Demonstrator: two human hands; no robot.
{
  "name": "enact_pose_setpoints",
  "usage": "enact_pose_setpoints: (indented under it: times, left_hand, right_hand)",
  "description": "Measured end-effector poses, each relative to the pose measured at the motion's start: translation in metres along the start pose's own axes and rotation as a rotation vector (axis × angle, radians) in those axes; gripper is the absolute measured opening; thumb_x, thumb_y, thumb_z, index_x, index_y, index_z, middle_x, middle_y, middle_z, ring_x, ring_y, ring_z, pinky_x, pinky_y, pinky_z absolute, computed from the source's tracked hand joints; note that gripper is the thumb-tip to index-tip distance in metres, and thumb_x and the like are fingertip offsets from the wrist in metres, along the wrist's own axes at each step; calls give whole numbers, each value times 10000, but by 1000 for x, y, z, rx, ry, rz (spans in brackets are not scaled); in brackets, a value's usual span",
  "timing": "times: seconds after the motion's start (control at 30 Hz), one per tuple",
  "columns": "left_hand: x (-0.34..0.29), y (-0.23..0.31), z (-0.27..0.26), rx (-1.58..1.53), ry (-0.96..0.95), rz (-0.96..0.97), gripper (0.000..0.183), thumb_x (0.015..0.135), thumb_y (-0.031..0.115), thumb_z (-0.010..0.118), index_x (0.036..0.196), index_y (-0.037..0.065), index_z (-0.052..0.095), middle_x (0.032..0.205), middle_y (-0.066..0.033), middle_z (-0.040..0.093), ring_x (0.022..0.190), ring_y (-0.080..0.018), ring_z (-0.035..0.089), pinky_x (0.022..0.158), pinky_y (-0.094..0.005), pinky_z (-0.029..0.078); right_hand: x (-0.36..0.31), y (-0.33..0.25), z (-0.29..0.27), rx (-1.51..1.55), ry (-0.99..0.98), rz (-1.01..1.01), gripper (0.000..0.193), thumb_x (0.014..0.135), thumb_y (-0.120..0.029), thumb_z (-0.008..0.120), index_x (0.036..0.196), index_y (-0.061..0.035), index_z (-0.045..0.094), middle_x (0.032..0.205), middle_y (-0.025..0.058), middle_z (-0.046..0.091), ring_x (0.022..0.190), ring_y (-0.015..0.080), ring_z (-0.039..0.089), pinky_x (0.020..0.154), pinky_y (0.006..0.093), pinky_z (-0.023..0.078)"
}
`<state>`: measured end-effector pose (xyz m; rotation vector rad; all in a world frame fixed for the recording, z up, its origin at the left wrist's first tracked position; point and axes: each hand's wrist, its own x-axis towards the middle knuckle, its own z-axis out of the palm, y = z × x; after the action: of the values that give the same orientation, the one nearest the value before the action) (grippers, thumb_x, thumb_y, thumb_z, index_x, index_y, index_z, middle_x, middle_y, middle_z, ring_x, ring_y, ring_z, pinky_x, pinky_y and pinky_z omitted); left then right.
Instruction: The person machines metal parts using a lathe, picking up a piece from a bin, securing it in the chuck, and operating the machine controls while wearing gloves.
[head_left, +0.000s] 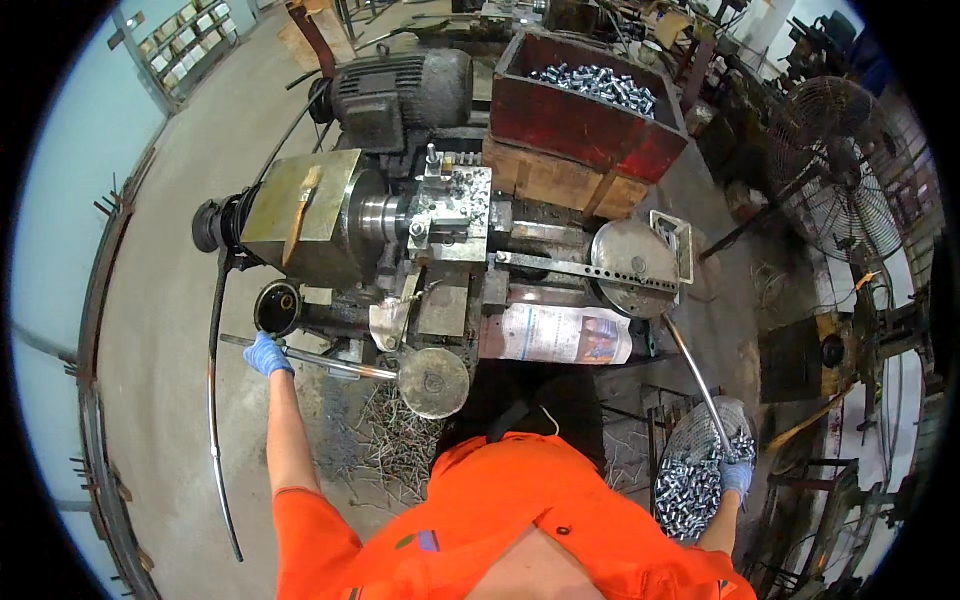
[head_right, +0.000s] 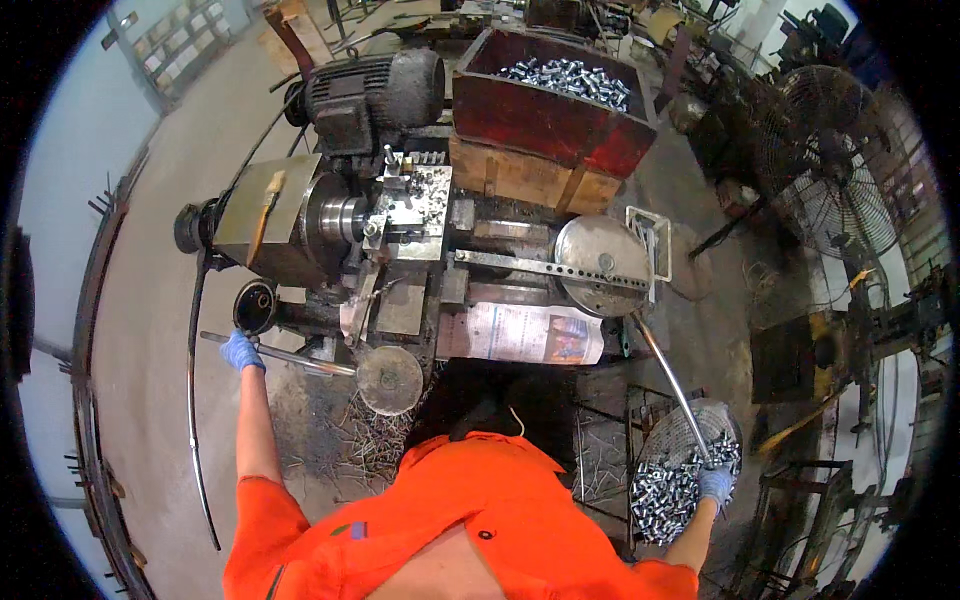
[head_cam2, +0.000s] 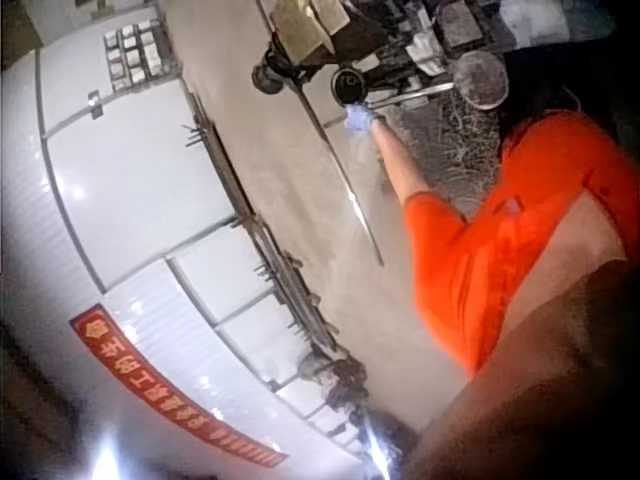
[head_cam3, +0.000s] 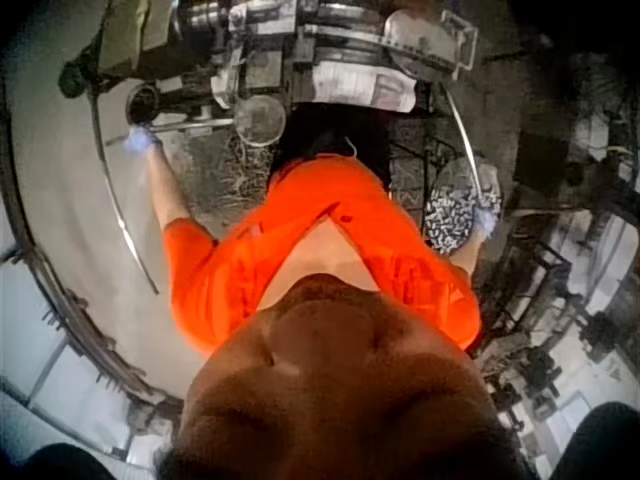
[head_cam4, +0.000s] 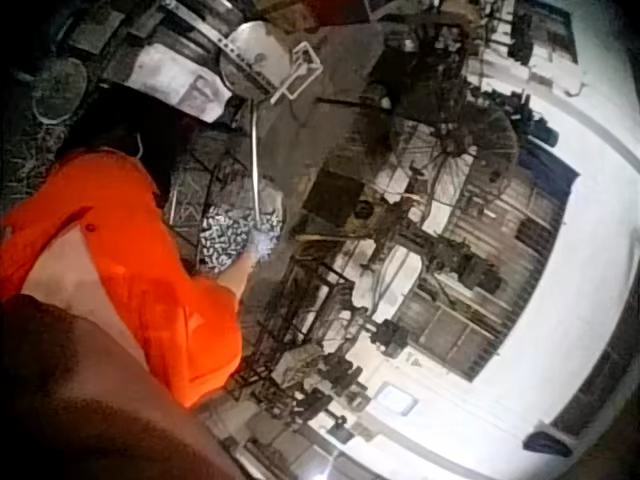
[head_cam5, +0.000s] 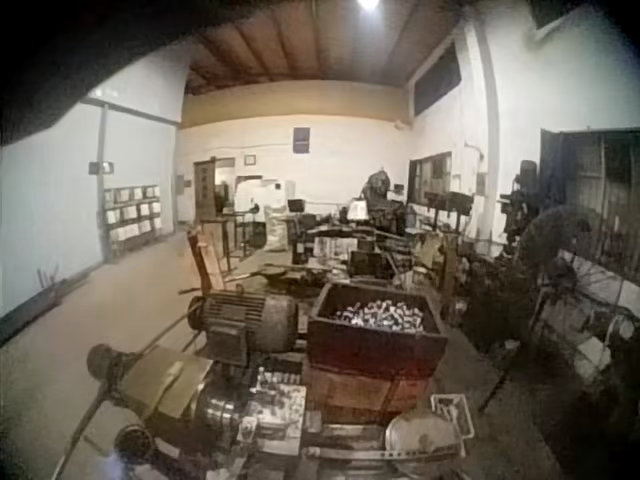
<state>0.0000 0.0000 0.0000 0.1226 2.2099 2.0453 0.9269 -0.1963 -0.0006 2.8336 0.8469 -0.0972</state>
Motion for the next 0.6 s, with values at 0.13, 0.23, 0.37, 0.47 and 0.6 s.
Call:
enact_pose_setpoints:
  times: [0.13,0.23,0.37,0.47,0.6]
  left_hand:
    - [-1,-1,1,-7,26,11,173,747,49,576,686,-84,484,570,-143,561,410,-196,524,366,-307,400]
    - [3,-8,2,-60,19,20,164,744,43,572,694,-93,496,585,-148,570,417,-197,533,375,-307,410]
    - [19,-19,-5,-94,22,15,157,747,34,564,688,-100,507,610,-154,583,433,-196,549,380,-308,424]
    - [6,-10,3,-53,16,9,150,750,22,556,686,-106,512,619,-156,586,435,-192,548,377,-306,427]
    - [0,-3,0,-60,29,-4,146,760,21,547,700,-110,524,608,-153,584,432,-188,543,376,-302,427]
  right_hand:
    - [8,1,5,12,59,-2,392,656,-350,648,868,-20,651,913,236,621,894,371,598,800,422,472]
    - [6,11,14,14,44,-43,415,676,-380,626,880,-18,646,897,238,619,873,379,600,780,444,475]
    - [-2,1,1,10,12,-66,425,709,-404,602,880,-19,649,896,239,619,873,380,599,782,444,475]
    - [-7,3,4,-13,64,16,411,708,-391,637,835,0,645,888,248,614,856,398,591,747,452,476]
    - [-18,-8,-10,8,34,44,432,701,-403,650,835,8,644,892,251,614,865,394,595,755,444,478]
